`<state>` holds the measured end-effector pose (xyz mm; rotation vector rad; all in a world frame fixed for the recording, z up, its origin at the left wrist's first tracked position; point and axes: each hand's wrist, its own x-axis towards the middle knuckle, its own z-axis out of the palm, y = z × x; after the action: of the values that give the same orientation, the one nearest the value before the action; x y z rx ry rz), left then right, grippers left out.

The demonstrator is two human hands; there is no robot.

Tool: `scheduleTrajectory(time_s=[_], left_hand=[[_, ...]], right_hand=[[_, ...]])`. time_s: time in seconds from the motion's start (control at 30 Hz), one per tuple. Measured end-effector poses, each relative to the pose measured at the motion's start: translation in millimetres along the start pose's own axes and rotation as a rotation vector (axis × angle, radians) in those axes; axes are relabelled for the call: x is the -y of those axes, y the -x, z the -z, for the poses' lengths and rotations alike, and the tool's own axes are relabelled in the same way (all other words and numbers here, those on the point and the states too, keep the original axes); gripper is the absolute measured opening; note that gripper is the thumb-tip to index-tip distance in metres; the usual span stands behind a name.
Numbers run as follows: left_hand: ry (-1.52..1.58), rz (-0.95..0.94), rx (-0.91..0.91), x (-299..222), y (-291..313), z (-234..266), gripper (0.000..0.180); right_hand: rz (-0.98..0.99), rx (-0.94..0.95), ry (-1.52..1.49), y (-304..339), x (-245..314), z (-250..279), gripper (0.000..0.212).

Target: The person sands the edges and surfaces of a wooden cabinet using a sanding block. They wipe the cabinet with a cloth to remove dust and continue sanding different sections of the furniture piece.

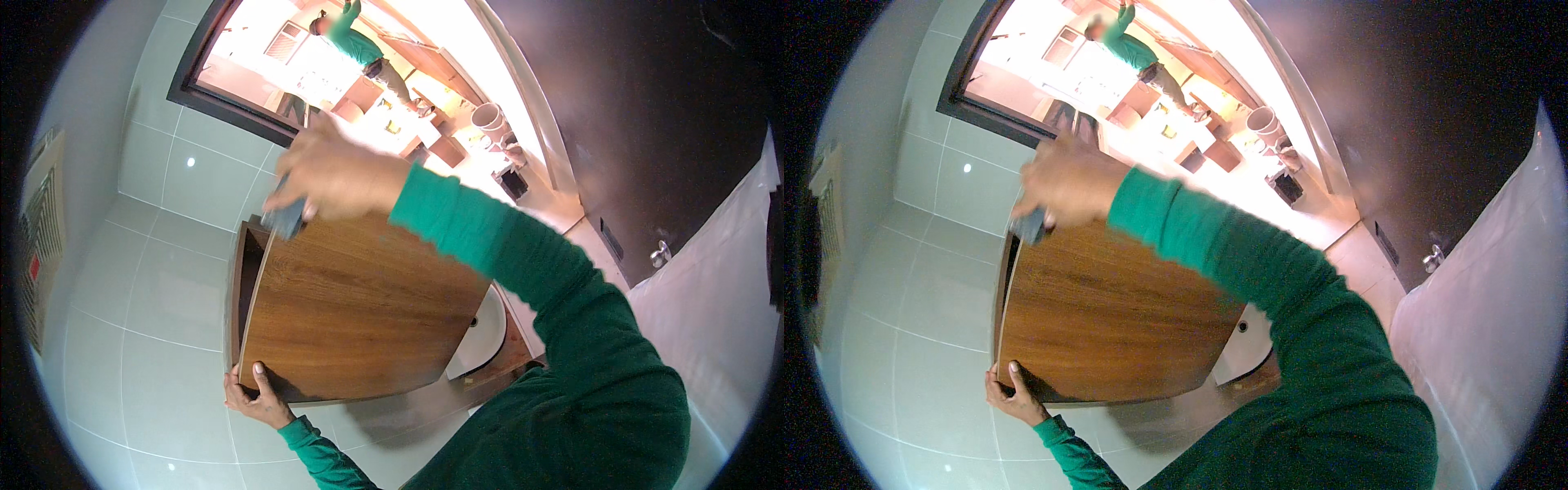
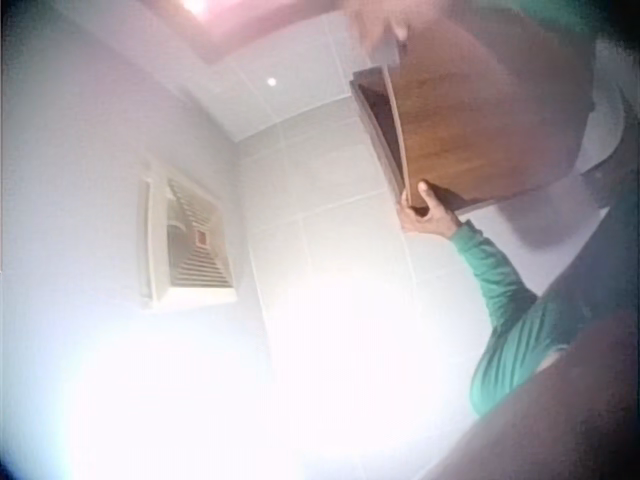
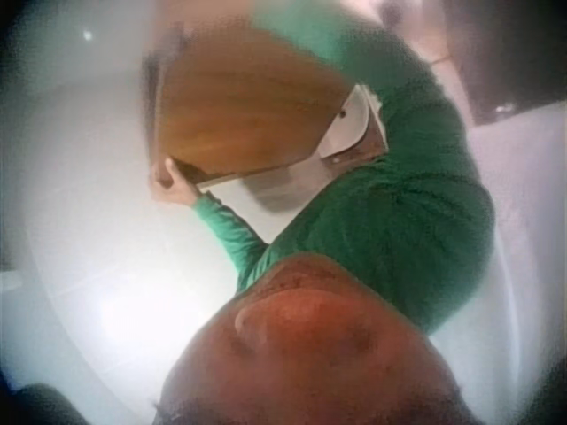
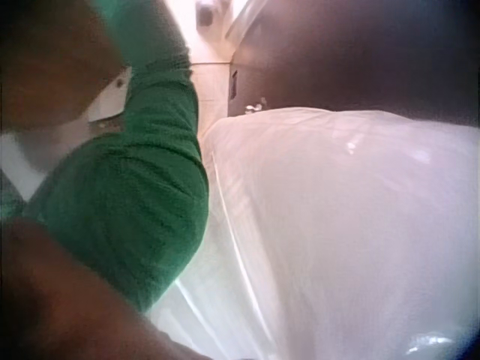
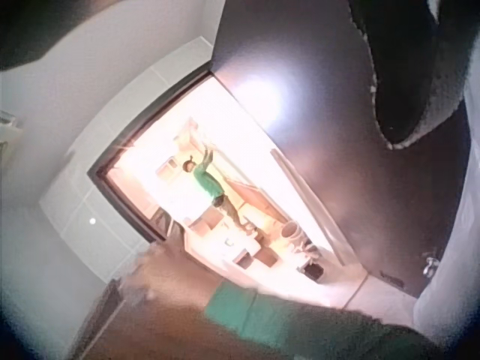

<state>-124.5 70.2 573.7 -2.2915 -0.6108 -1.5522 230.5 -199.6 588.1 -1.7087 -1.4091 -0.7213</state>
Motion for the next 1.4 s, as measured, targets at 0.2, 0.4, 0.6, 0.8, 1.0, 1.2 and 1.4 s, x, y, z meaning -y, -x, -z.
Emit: scheduleTrajectory(time_s=[0.2,0.4,0.6,0.8,1.0,1.2,1.4], left_hand=[[0.108,0.039,-0.017,1.5,1.3,-1.7,0.042],[0.089,0.048,0.017,-3.0,1.3,-4.3,0.042],[0.086,0.037,0.025,-5.9,-4.7,-4.2,0.043],[0.085,0.066,0.010,3.0,5.6,2.9,0.041],[0.117,0.062,0.019,-2.0,2.7,-0.3,0.040],[0.069,0.061,0.010,0.2,4.3,-2.1,0.041],[0.038,0.017,0.042,-8.2,0.4,3.4,0.043]], right_hand=[[-0.058,-0.050,-0.132,10.3,-79.0,37.8,0.051],[0.046,0.058,-0.008,-5.9,-3.6,10.1,0.048],[0.146,-0.064,-0.066,-22.8,109.4,-69.8,0.037],[0.081,0.038,-0.055,-3.6,47.2,-16.2,0.046],[-0.100,-0.013,-0.068,7.6,-67.3,40.3,0.052],[0.011,0.017,-0.011,-6.7,-38.3,12.8,0.048],[0.205,-0.005,-0.066,-27.1,116.2,-67.9,0.026]])
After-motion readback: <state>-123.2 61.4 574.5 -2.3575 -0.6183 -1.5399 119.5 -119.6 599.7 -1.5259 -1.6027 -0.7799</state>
